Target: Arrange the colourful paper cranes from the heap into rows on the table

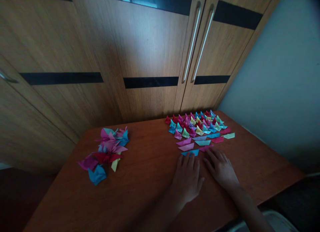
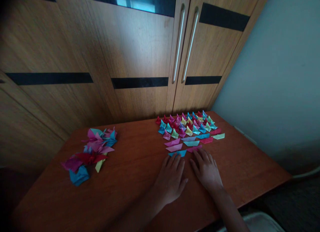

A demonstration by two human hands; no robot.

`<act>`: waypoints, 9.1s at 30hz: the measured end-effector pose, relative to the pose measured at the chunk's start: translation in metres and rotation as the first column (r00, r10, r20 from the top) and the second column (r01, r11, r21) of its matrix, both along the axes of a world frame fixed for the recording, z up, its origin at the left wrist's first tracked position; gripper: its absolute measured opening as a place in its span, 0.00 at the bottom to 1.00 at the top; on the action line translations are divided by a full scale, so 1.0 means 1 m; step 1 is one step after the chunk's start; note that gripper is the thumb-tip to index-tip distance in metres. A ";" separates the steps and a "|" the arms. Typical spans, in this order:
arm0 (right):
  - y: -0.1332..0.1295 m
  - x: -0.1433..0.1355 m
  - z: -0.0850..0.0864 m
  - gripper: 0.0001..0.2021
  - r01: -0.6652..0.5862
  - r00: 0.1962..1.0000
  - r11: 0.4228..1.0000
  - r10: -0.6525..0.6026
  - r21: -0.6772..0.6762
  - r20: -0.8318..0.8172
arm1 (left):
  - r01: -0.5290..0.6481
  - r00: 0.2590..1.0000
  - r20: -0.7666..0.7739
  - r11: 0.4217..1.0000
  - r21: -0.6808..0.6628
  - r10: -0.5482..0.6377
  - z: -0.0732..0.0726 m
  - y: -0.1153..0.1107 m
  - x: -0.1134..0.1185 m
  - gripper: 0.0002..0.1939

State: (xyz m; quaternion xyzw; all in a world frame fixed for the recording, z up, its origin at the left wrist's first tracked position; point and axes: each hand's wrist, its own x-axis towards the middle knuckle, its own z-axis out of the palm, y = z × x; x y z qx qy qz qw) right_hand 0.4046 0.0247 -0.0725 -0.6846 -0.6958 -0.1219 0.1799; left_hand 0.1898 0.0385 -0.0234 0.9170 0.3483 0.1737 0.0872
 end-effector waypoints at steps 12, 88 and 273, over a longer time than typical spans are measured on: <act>0.005 0.004 -0.002 0.24 -0.032 0.999 0.999 0.033 0.022 -0.028 | 0.012 1.000 0.010 1.000 -0.019 -0.012 0.005 -0.001 -0.008 0.26; 0.048 -0.200 0.042 0.17 -0.575 0.632 0.817 0.476 0.042 -0.612 | -0.763 0.594 -0.289 0.639 0.091 0.751 0.029 0.026 -0.199 0.08; 0.032 -0.194 0.053 0.12 -0.540 -0.131 0.834 0.053 0.116 -0.990 | -0.337 0.681 0.541 0.868 -0.366 0.493 0.050 0.023 -0.166 0.20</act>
